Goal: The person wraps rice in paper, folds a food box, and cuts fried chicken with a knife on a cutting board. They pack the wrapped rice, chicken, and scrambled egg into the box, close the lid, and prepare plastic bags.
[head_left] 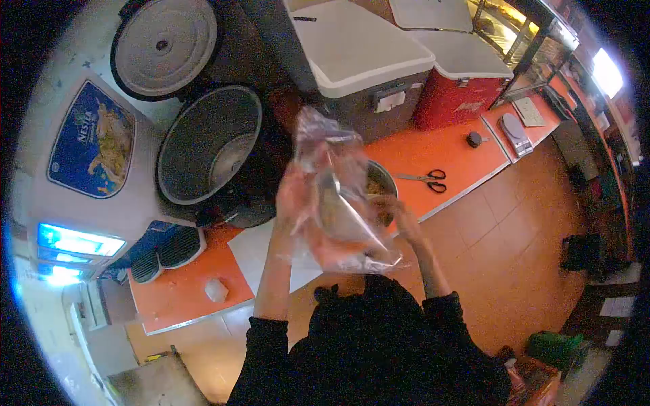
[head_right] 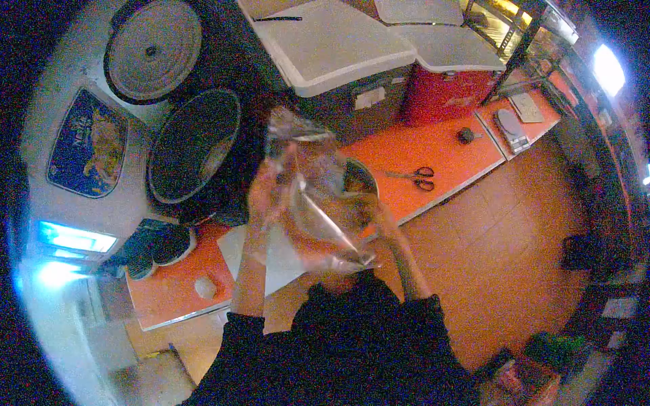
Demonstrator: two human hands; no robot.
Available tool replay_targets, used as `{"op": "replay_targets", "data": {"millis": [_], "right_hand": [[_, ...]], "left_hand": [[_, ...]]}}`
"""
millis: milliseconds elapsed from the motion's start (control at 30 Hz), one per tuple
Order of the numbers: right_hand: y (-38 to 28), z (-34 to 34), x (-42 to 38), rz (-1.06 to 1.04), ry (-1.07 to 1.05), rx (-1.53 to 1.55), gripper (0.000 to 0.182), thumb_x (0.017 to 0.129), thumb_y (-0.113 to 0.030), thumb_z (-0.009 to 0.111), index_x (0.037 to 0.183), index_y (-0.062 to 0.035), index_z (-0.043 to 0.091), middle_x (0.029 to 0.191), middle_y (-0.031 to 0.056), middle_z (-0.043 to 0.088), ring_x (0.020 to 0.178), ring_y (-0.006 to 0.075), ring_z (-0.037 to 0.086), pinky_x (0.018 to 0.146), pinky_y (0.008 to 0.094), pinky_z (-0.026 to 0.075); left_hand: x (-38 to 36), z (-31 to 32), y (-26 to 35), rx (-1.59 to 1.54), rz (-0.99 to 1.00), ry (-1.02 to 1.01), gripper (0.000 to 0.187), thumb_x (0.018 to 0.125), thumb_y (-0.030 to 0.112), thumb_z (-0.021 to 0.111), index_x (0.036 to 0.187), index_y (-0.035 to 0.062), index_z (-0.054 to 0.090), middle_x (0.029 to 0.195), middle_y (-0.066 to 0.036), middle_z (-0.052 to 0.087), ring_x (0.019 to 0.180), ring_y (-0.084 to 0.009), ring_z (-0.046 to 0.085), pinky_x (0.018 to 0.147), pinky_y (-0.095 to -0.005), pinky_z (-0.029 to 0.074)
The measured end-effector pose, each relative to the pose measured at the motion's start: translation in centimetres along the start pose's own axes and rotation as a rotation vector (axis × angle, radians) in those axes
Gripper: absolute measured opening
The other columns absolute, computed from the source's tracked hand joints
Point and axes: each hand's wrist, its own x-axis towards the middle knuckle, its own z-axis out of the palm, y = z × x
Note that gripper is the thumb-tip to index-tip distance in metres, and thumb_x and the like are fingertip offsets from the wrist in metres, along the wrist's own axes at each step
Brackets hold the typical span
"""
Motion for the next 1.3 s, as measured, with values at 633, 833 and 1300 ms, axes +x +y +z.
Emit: {"op": "replay_targets", "data": {"millis": [633,833,1300], "right_hand": [[-1.9,-0.5,8.4,0.298,0.017,0.773,0.028,0.085,-0.013,0.062,0.112,-0.0069,0.057,0.107,0.0158,0.062,0.091,0.0238,0.063,0.073,0.0329,0.053],[0.2,2.0,12.0,-0.318,-0.105,-0.488,0.021,0.088,-0.018,0.057,0.106,-0.0103,0.065,0.103,0.0179,0.065,0.077,0.0225,0.068,0.067,0.0337,0.055],[-3.6,-0.4,8.1,-0.233,0.073,-0.914,0.068,0.08,-0.031,0.068,0.141,-0.0231,0.039,0.122,0.0287,0.051,0.113,0.0411,0.05,0.092,0.0472,0.044]], "left_hand": [[-5.5,-1.9,-11.2,2.197,0.373,0.011,0.053,0.094,0.029,0.046,0.139,0.0018,0.034,0.147,-0.022,0.029,0.133,-0.0432,0.031,0.109,-0.0526,0.026],[-3.3,-8.3,-12.2,2.209,0.383,0.101,0.06,0.085,0.023,0.053,0.134,-0.0072,0.036,0.145,-0.032,0.024,0.131,-0.0479,0.03,0.107,-0.0499,0.031],[1.3,-11.3,-11.8,2.241,-0.241,-0.126,0.084,0.076,0.039,0.066,0.142,0.0033,0.03,0.152,-0.028,0.009,0.139,-0.0492,0.008,0.114,-0.0505,0.014]]}}
